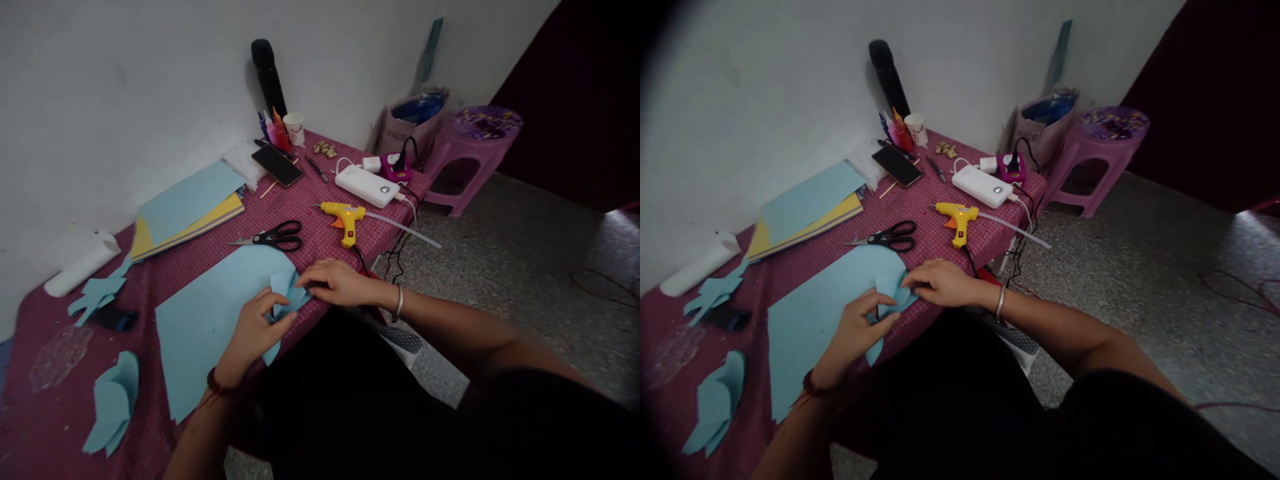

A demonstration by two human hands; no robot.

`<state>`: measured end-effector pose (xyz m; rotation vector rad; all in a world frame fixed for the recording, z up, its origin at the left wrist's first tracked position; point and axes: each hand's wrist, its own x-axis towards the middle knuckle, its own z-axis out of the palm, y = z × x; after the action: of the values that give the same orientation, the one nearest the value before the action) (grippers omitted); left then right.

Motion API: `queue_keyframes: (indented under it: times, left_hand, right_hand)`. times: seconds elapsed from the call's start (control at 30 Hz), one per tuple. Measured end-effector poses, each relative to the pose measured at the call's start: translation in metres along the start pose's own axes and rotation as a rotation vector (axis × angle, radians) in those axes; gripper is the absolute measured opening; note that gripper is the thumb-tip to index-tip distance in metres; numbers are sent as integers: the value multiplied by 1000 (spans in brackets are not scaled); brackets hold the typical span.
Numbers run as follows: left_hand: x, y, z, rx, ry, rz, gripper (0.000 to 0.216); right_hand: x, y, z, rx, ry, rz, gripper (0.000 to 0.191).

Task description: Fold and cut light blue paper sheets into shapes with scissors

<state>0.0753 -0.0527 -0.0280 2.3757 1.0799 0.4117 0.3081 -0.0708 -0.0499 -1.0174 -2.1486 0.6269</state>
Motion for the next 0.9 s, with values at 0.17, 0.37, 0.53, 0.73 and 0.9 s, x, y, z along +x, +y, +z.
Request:
queue_keyframes:
  times: [0.17, 0.37, 0.53, 0.73, 0.9]
  left_hand:
    - [4, -3, 6, 22, -1, -23, 18]
    - [4, -7, 3, -4, -21, -47, 16]
    - [4, -10, 3, -33, -25, -68, 15]
    - [3, -12, 5, -69, 8, -57, 8]
    - [3, -7, 4, -19, 15, -39, 8]
  right_hand:
    - [1, 0, -1, -6, -9, -1, 27]
    - [1, 1, 0, 1, 2, 2, 31]
    - [1, -1, -1, 22, 10, 6, 35]
    - [1, 0, 0, 38, 11, 0, 36]
    - [-1, 2, -2, 64, 0, -15, 46]
